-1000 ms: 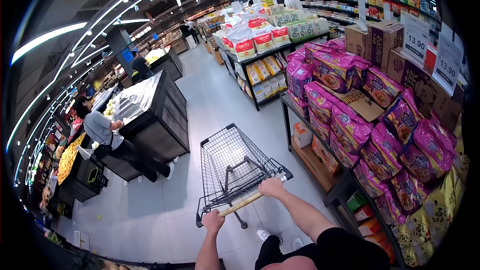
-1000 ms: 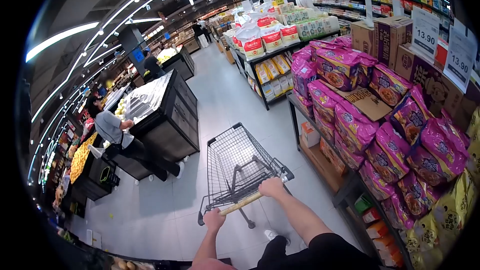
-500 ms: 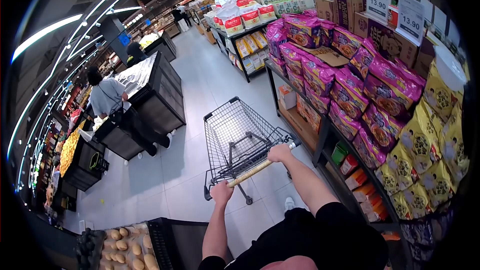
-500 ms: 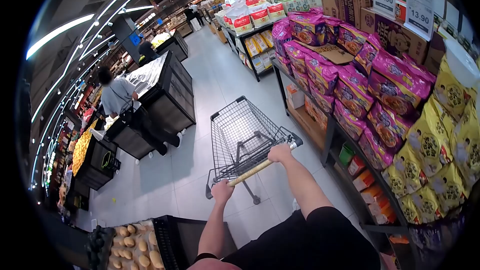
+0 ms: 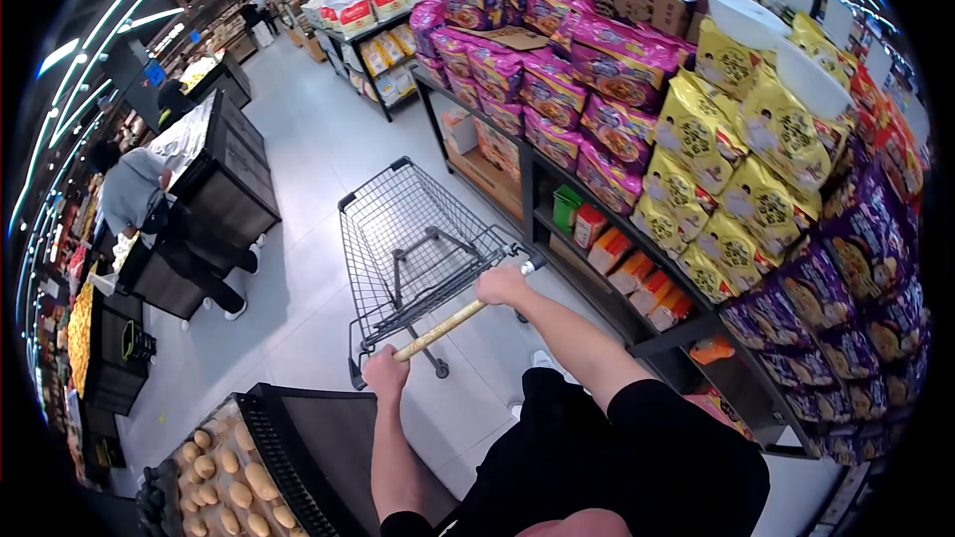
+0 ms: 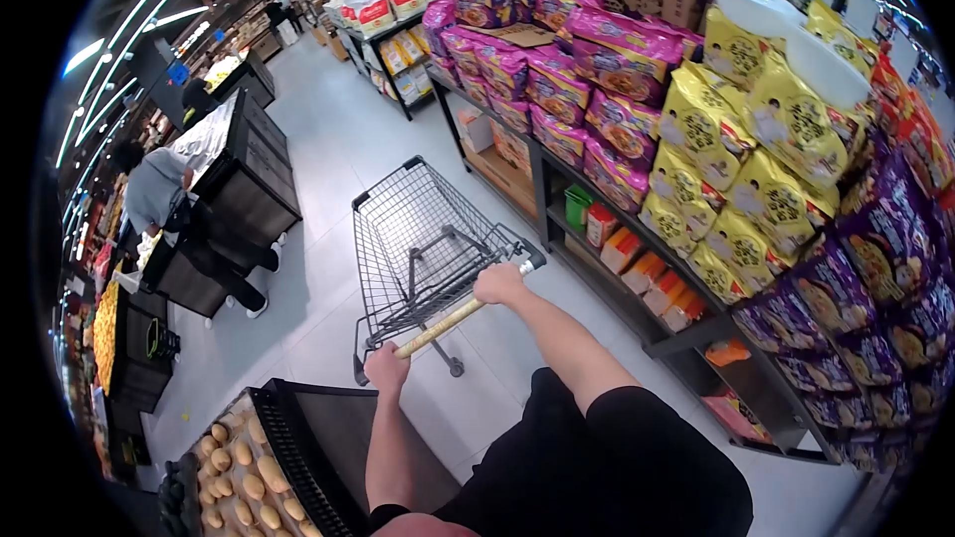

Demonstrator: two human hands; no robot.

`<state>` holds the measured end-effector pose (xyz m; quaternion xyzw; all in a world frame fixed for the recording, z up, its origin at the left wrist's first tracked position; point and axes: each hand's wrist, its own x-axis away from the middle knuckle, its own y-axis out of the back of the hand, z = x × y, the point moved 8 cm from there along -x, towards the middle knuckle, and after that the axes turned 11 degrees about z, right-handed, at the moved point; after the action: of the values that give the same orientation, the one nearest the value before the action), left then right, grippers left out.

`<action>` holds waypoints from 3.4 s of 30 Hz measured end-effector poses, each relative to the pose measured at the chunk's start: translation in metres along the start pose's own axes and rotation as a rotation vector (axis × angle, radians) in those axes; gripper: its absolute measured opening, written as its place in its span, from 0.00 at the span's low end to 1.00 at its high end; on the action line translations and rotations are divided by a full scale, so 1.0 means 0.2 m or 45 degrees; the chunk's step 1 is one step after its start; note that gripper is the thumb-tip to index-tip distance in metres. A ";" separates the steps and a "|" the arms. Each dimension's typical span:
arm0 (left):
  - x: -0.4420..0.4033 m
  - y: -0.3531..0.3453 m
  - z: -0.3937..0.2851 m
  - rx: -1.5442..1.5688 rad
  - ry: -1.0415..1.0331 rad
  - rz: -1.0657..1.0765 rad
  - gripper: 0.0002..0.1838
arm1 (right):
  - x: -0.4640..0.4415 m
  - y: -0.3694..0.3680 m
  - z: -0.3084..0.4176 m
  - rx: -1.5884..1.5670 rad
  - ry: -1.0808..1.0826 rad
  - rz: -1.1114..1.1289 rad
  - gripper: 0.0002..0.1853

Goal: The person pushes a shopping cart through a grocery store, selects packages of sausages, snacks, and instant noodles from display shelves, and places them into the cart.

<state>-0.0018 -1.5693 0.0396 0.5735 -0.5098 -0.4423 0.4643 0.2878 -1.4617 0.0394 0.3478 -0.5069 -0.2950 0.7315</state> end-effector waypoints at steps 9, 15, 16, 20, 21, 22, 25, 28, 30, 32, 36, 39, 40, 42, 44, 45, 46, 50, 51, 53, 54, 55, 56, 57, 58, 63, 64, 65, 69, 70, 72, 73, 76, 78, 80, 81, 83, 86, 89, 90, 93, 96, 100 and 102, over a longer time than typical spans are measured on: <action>0.48 0.02 -0.02 0.003 -0.038 0.018 0.08 | 0.42 -0.40 0.01 0.005 0.049 0.131 0.19; 0.83 0.01 -0.10 0.000 -0.050 -0.031 0.07 | 0.78 -0.57 0.00 0.049 0.124 0.016 0.20; 0.89 0.01 -0.14 0.001 -0.041 -0.048 0.07 | 0.83 -0.60 -0.03 0.061 0.134 0.005 0.20; 1.18 -0.01 -0.28 -0.002 -0.044 -0.060 0.08 | 1.07 -0.69 -0.14 -0.010 0.083 0.000 0.22; 1.25 -0.01 -0.32 -0.021 -0.027 -0.027 0.08 | 1.14 -0.70 -0.16 -0.004 0.093 0.017 0.23; 1.31 -0.02 -0.35 -0.032 0.007 0.001 0.08 | 1.22 -0.71 -0.18 -0.013 0.084 0.020 0.24; 1.51 -0.01 -0.46 0.029 0.025 0.018 0.07 | 1.38 -0.75 -0.25 0.024 0.026 0.018 0.20; 1.67 0.03 -0.55 0.035 0.131 0.092 0.07 | 1.48 -0.82 -0.29 0.079 0.045 0.092 0.22; 1.77 0.03 -0.58 0.045 0.178 0.127 0.07 | 1.54 -0.86 -0.35 0.042 -0.033 0.087 0.26; 1.85 0.02 -0.63 0.087 0.117 0.170 0.06 | 1.61 -0.89 -0.36 0.082 -0.025 0.095 0.26; 2.01 0.08 -0.67 0.146 0.171 0.179 0.06 | 1.73 -0.96 -0.38 0.156 -0.085 0.036 0.26; 2.12 0.02 -0.68 0.173 0.127 0.230 0.05 | 1.87 -1.00 -0.36 0.170 -0.078 -0.006 0.26; 2.16 -0.02 -0.68 0.167 0.109 0.242 0.05 | 1.91 -1.03 -0.37 0.160 -0.124 -0.037 0.26; 2.28 0.01 -0.70 0.204 0.117 0.222 0.05 | 2.03 -1.07 -0.36 0.189 -0.109 -0.101 0.25; 2.43 0.01 -0.70 0.248 0.110 0.223 0.05 | 2.11 -1.16 -0.37 0.183 -0.097 -0.162 0.25; 2.50 0.01 -0.71 0.255 0.108 0.249 0.06 | 2.16 -1.22 -0.36 0.204 -0.076 -0.150 0.25; 2.57 0.01 -0.73 0.266 0.106 0.271 0.06 | 2.23 -1.24 -0.37 0.210 -0.071 -0.227 0.25; 2.86 0.06 -0.77 0.278 0.085 0.157 0.06 | 2.49 -1.36 -0.35 0.244 -0.049 -0.423 0.24; 2.93 0.06 -0.78 0.273 0.090 0.173 0.05 | 2.53 -1.43 -0.35 0.274 -0.010 -0.398 0.24; 3.08 0.10 -0.80 0.284 0.099 0.155 0.05 | 2.63 -1.48 -0.36 0.231 0.029 -0.595 0.22; 3.14 0.13 -0.82 0.285 0.054 0.145 0.05 | 2.67 -1.53 -0.34 0.236 0.066 -0.594 0.22; 3.20 0.14 -0.83 0.279 0.082 0.154 0.04 | 2.72 -1.55 -0.35 0.219 0.085 -0.672 0.22; 3.26 0.14 -0.82 0.278 0.103 0.147 0.04 | 2.79 -1.58 -0.35 0.204 0.095 -0.747 0.21; 3.31 0.14 -0.82 0.277 0.095 0.135 0.04 | 2.84 -1.61 -0.34 0.202 0.138 -0.780 0.20; 3.37 0.14 -0.83 0.276 0.086 0.126 0.04 | 2.88 -1.64 -0.33 0.205 0.159 -0.775 0.20; 3.62 0.16 -0.87 0.228 0.214 0.149 0.04 | 3.04 -1.75 -0.34 0.193 0.229 -0.792 0.20; 3.66 0.15 -0.88 0.203 0.243 0.156 0.04 | 3.07 -1.77 -0.34 0.195 0.249 -0.796 0.20; 3.70 0.16 -0.90 0.199 0.256 0.143 0.04 | 3.10 -1.79 -0.33 0.198 0.255 -0.762 0.20; 3.90 0.18 -0.95 0.169 0.338 0.152 0.05 | 3.24 -1.87 -0.32 0.229 0.299 -0.682 0.21; 3.96 0.17 -0.98 0.169 0.357 0.144 0.05 | 3.28 -1.89 -0.33 0.247 0.328 -0.691 0.21; 4.08 0.17 -1.04 0.187 0.354 0.114 0.05 | 3.36 -1.94 -0.36 0.253 0.308 -0.637 0.21; 4.14 0.17 -1.07 0.171 0.364 0.094 0.05 | 3.42 -1.95 -0.37 0.256 0.319 -0.663 0.21; 4.31 0.15 -1.15 0.124 0.378 0.081 0.05 | 3.56 -2.02 -0.42 0.245 0.335 -0.700 0.19; 4.42 0.18 -1.18 0.095 0.404 0.027 0.06 | 3.66 -2.06 -0.42 0.254 0.370 -0.699 0.19; 4.54 0.18 -1.23 0.106 0.438 0.044 0.06 | 3.74 -2.11 -0.43 0.257 0.402 -0.697 0.19; 4.59 0.20 -1.25 0.114 0.450 0.052 0.06 | 3.78 -2.12 -0.44 0.254 0.418 -0.713 0.19; 4.68 0.21 -1.30 0.121 0.457 0.094 0.06 | 3.86 -2.15 -0.46 0.239 0.429 -0.701 0.19; 4.79 0.22 -1.33 0.140 0.483 0.144 0.06 | 3.96 -2.20 -0.47 0.205 0.435 -0.680 0.19; 4.91 0.22 -1.35 0.177 0.508 0.179 0.06 | 4.03 -2.27 -0.49 0.232 0.438 -0.641 0.20; 4.95 0.21 -1.35 0.188 0.518 0.197 0.05 | 4.05 -2.30 -0.50 0.237 0.423 -0.645 0.20; 5.06 0.24 -1.38 0.186 0.462 0.139 0.05 | 4.15 -2.36 -0.51 0.252 0.415 -0.676 0.20; 5.15 0.22 -1.39 0.165 0.469 0.159 0.04 | 4.27 -2.39 -0.48 0.254 0.406 -0.707 0.20; 5.24 0.20 -1.38 0.156 0.396 0.066 0.04 | 4.32 -2.46 -0.49 0.243 0.364 -0.717 0.17; 5.27 0.18 -1.38 0.139 0.410 0.057 0.04 | 4.38 -2.48 -0.49 0.222 0.412 -0.797 0.17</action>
<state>0.3555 -2.5968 0.0875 0.6499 -0.4647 -0.3059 0.5177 0.6158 -2.4177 0.0855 0.5896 -0.2768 -0.4013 0.6440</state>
